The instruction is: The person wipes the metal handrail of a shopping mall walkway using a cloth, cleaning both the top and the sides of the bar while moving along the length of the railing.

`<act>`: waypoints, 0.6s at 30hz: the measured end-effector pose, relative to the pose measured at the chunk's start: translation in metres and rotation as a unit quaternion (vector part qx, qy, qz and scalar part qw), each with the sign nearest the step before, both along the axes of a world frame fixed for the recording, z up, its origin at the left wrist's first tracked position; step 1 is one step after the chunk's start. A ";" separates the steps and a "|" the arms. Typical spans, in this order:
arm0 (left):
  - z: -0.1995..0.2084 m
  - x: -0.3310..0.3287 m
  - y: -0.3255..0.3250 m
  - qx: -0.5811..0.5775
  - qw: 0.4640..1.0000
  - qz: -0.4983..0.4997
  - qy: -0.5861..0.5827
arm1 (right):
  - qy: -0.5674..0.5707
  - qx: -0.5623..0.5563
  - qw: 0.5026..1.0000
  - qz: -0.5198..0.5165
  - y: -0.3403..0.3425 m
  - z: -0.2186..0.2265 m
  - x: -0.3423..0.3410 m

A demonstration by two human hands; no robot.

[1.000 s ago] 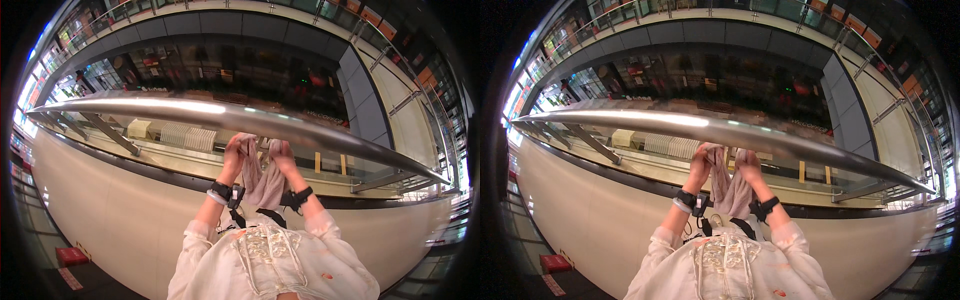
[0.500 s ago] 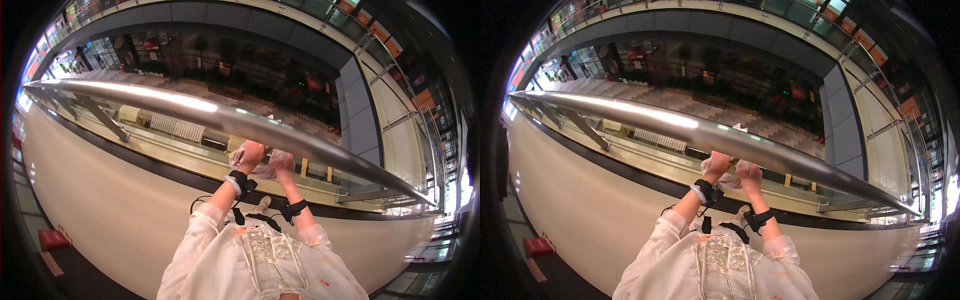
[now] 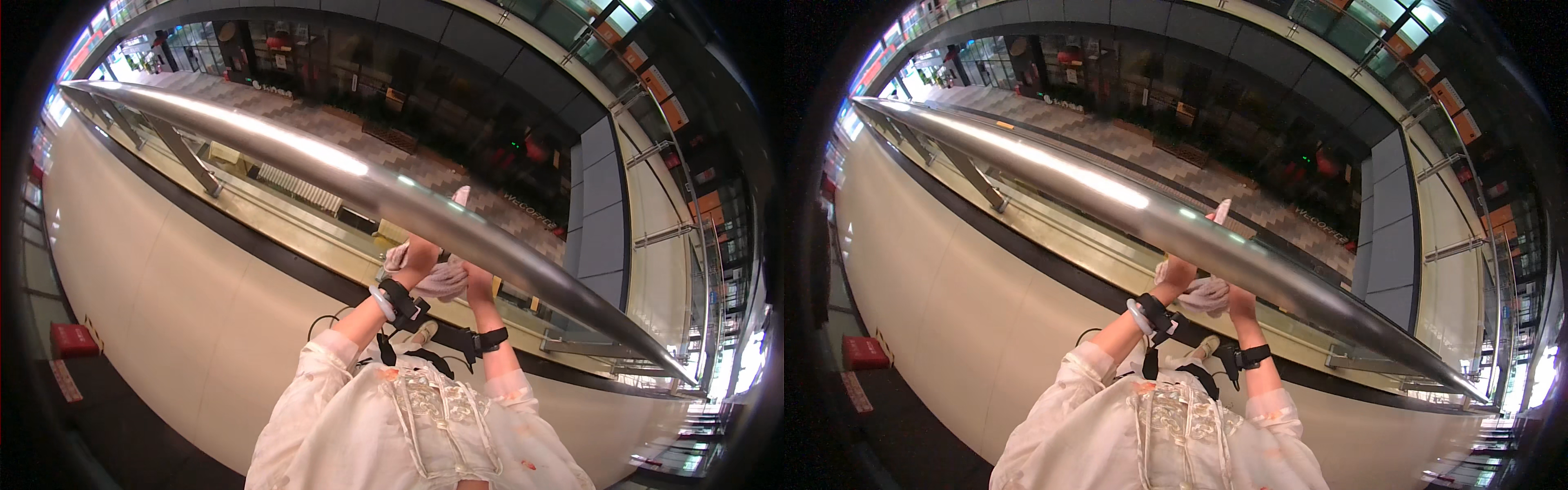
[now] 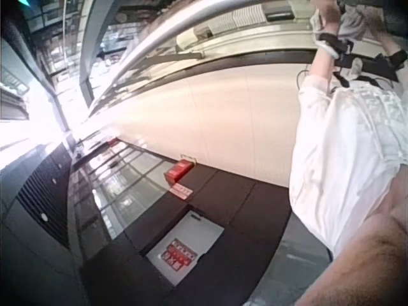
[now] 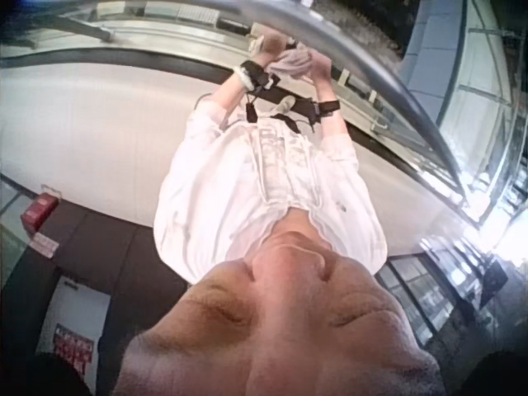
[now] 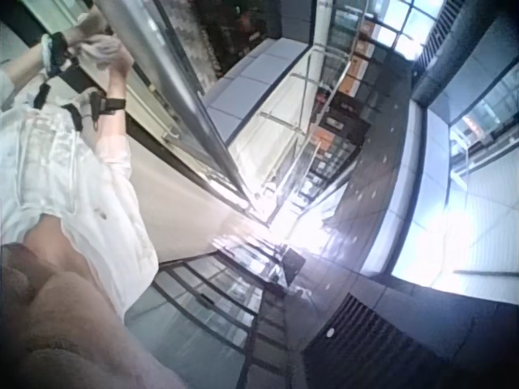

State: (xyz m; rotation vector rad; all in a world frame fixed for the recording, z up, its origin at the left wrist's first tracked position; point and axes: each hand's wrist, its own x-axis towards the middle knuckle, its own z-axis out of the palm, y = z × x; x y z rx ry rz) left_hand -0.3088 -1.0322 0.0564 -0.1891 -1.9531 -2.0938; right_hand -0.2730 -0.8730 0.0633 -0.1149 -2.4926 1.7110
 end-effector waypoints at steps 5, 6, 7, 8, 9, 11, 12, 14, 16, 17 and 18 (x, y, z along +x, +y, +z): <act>-0.033 -0.013 0.013 -0.050 0.998 0.010 0.028 | -0.044 0.031 0.998 0.030 -0.022 0.018 -0.008; -0.042 -0.013 0.016 -0.039 0.999 -0.008 0.011 | -0.088 -0.071 0.993 0.018 -0.026 0.017 -0.002; -0.057 -0.019 0.013 -0.026 1.000 -0.006 0.000 | -0.128 -0.176 0.976 0.016 -0.034 0.016 -0.001; -0.072 -0.022 0.011 -0.012 1.000 -0.003 -0.014 | -0.129 -0.176 0.976 0.023 -0.037 0.015 0.001; -0.071 -0.026 0.010 0.004 1.000 -0.007 -0.027 | -0.133 -0.167 0.977 0.019 -0.037 0.011 0.001; -0.070 -0.022 0.006 0.016 0.999 0.001 -0.028 | -0.127 -0.148 0.981 0.002 -0.030 0.008 0.001; -0.055 -0.018 0.011 0.012 1.000 -0.005 -0.016 | -0.126 -0.148 0.981 -0.009 -0.014 0.005 0.003; -0.019 -0.007 0.011 -0.039 0.999 0.009 0.036 | 0.053 0.309 0.945 0.094 0.017 -0.003 0.005; -0.002 -0.001 0.005 -0.135 0.982 0.050 0.119 | 0.123 0.359 0.921 0.082 0.026 0.005 -0.001; 0.002 -0.001 0.003 -0.193 0.964 0.075 0.168 | 0.193 0.408 0.890 0.063 0.025 0.007 -0.004; 0.004 -0.001 0.004 -0.237 0.944 0.093 0.208 | 0.190 0.409 0.890 0.062 0.023 0.002 -0.004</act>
